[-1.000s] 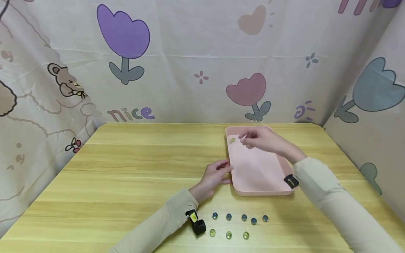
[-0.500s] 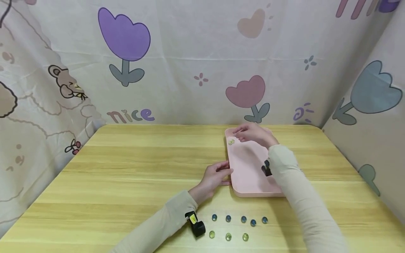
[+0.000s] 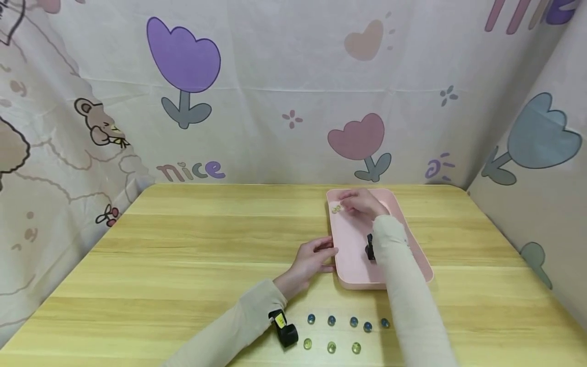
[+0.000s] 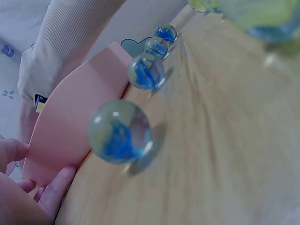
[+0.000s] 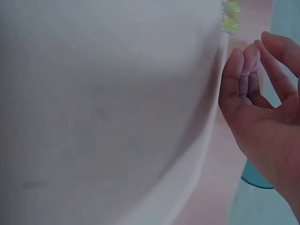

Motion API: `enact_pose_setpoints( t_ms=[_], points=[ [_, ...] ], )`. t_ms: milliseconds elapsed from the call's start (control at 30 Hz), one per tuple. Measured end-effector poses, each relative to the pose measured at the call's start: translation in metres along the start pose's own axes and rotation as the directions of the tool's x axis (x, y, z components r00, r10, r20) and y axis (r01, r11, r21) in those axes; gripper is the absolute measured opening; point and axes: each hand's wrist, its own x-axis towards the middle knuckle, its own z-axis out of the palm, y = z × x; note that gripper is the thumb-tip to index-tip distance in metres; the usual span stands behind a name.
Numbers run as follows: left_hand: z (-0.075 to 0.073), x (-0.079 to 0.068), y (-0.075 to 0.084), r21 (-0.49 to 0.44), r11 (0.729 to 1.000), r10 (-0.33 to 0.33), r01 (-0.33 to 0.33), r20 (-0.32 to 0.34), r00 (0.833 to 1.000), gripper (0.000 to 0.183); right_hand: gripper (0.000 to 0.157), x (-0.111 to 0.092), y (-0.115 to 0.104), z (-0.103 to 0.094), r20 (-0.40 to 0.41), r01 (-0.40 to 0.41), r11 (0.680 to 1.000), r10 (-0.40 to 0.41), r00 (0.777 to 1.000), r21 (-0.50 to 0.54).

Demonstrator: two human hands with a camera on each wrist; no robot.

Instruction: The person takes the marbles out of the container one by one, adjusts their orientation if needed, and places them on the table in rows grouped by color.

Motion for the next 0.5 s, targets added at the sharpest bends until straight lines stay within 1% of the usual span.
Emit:
enact_pose_setpoints(
  t_ms=[100,300,400,500],
  points=[
    [0.0012,0.0004,-0.0017,-0.003,1.0,-0.005,0.005,0.006,1.0,0.042,0.034,0.0032,0.0063,0.0003,-0.005,0.001,1.0,-0.001,1.0,0.017],
    [0.0025,0.0016,-0.0012,0.006,1.0,0.007,-0.007,0.003,1.0,0.042,0.034,0.0055,0.0095,0.0003,0.004,0.008,1.0,-0.008,1.0,-0.012],
    [0.0013,0.0022,-0.001,0.003,1.0,0.005,-0.005,0.004,1.0,0.042,0.032,0.0074,0.0096,0.0014,0.014,0.016,0.999,-0.016,1.0,-0.035],
    [0.0005,0.0021,-0.0014,0.002,1.0,0.003,-0.003,0.007,1.0,0.042,0.03,0.0083,0.0091,0.0026,0.018,0.034,0.996,-0.033,0.999,-0.086]
  ],
)
